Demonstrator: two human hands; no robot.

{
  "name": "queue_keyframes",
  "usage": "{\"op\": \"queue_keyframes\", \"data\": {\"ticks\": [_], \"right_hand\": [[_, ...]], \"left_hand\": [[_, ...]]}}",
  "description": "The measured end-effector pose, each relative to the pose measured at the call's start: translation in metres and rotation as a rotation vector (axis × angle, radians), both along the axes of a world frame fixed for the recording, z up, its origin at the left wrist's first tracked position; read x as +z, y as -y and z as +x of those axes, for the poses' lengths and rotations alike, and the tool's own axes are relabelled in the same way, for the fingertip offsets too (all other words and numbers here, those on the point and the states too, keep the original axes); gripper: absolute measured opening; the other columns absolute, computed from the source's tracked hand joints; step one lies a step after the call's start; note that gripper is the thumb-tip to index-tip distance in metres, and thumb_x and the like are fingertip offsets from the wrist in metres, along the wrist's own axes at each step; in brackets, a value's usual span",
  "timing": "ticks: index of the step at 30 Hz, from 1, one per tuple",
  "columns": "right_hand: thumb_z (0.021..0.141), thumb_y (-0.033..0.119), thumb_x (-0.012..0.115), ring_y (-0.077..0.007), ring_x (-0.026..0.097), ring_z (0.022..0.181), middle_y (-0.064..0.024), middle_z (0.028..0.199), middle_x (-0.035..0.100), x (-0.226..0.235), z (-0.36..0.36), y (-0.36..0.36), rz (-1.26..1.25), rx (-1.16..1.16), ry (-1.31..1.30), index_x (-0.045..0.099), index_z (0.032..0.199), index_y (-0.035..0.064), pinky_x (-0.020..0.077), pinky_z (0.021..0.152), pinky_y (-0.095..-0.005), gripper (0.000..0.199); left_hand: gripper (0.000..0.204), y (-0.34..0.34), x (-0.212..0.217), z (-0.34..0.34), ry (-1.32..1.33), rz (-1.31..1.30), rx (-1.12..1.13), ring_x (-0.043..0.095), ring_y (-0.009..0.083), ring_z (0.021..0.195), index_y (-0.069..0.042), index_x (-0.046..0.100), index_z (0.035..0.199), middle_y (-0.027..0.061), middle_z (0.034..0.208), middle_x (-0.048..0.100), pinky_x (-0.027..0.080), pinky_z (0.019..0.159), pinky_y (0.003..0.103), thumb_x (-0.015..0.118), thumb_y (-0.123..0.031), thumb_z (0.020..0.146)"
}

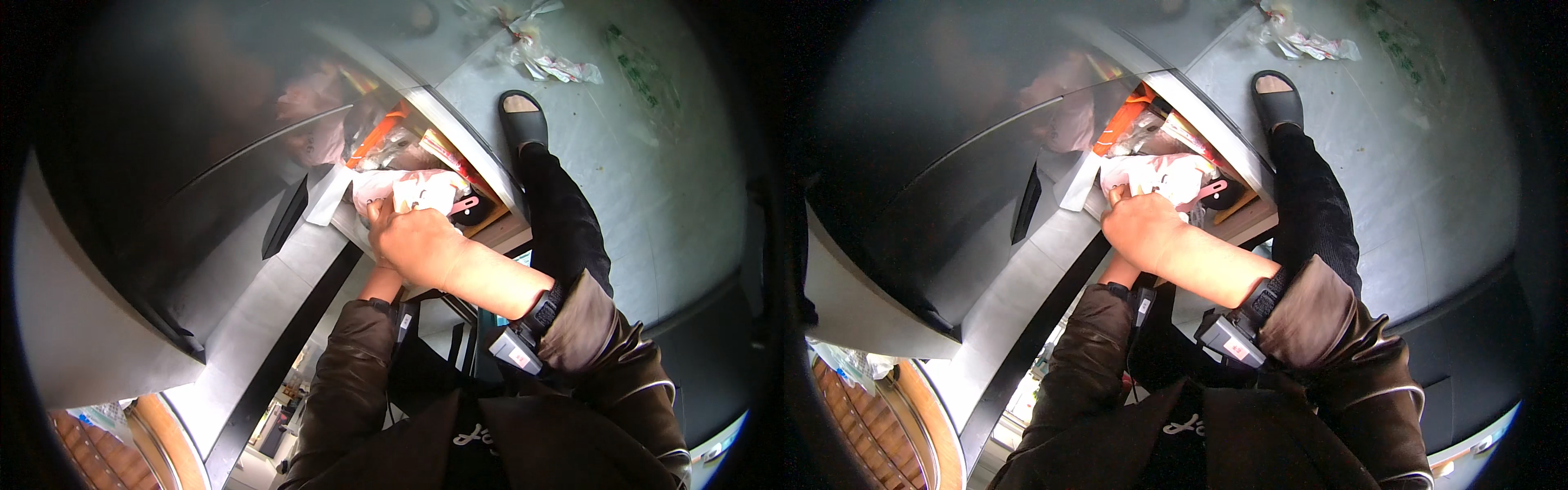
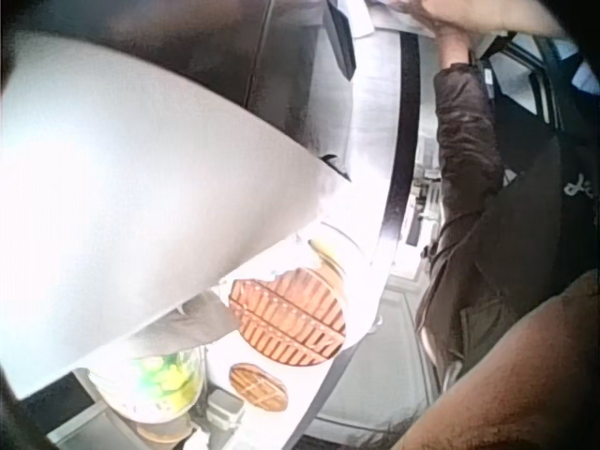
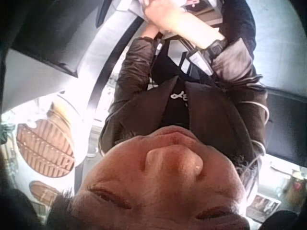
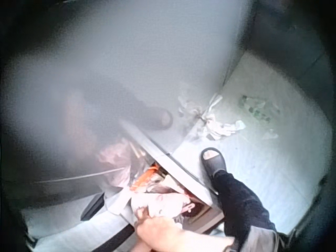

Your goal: The person sits on the floor and opens a drawer, then repeatedly picks up plastic bags and small items, inspects them, and places them back into the drawer. The person handles multiple packaged items and adjusts their positions within the drawer.

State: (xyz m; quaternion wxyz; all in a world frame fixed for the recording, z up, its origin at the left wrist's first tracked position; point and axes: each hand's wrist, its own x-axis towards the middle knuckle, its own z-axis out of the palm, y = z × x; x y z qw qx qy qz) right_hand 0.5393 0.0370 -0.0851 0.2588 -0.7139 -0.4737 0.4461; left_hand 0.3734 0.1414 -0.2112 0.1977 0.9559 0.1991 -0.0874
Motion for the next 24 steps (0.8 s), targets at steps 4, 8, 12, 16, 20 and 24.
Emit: {"op": "queue_keyframes", "data": {"ticks": [4,8,12,16,20,24], "right_hand": [[0.085,0.01,0.065,-0.0329,0.076,0.087,-0.0177,0.095,0.075,-0.004,0.001,0.002,0.051,-0.032,0.022,0.07,0.106,-0.0035,0.0612,0.072,-0.0429,0.025],[0.083,0.009,0.067,-0.0345,0.076,0.082,-0.0174,0.088,0.075,-0.003,0.004,0.007,0.093,-0.029,0.043,0.071,0.106,-0.0025,0.0608,0.07,-0.0441,0.026],[0.082,0.009,0.068,-0.0344,0.076,0.085,-0.0185,0.091,0.075,-0.001,0.01,0.005,0.02,0.011,-0.069,0.073,0.099,-0.0003,0.0608,0.072,-0.0441,0.02],[0.084,0.009,0.067,-0.0321,0.076,0.087,-0.0181,0.096,0.076,0.0,0.012,0.001,-0.023,0.049,-0.059,0.075,0.1,0.002,0.0607,0.072,-0.0425,0.019],[0.086,0.01,0.064,-0.0295,0.077,0.085,-0.0153,0.091,0.078,-0.003,0.011,0.004,0.036,-0.037,-0.024,0.077,0.096,0.0041,0.0611,0.068,-0.0407,0.018],[0.086,0.009,0.064,-0.0336,0.076,0.088,-0.0171,0.098,0.075,-0.009,0.015,0.004,-0.024,-0.005,-0.093,0.069,0.108,0.0033,0.0604,0.074,-0.0427,0.023]], "left_hand": [[0.032,-0.009,-0.001,0.009,-0.035,-0.045,0.082,0.056,0.0338,0.115,-0.003,0.07,0.111,0.0136,0.119,0.068,0.049,0.098,0.045,0.069,-0.026,0.089],[0.034,-0.022,-0.008,0.027,-0.1,-0.097,0.223,0.056,0.034,0.115,-0.003,0.071,0.111,0.0146,0.118,0.069,0.048,0.1,0.046,0.069,-0.03,0.089],[0.037,-0.04,-0.016,0.055,-0.167,-0.107,0.341,0.056,0.0343,0.115,-0.003,0.071,0.111,0.0157,0.116,0.071,0.047,0.101,0.047,0.07,-0.033,0.089],[0.042,-0.054,-0.023,0.082,-0.2,-0.088,0.433,0.057,0.0351,0.117,-0.006,0.071,0.118,0.0169,0.113,0.072,0.045,0.105,0.046,0.067,-0.038,0.091],[0.051,-0.063,-0.04,0.102,-0.397,-0.003,0.468,0.056,0.0388,0.123,-0.009,0.069,0.126,0.0214,0.121,0.071,0.044,0.107,0.047,0.066,-0.047,0.091],[0.059,-0.07,-0.058,0.114,-0.396,0.059,0.506,0.061,0.0417,0.115,-0.001,0.068,0.123,0.0263,0.116,0.071,0.046,0.103,0.049,0.068,-0.049,0.09]]}}
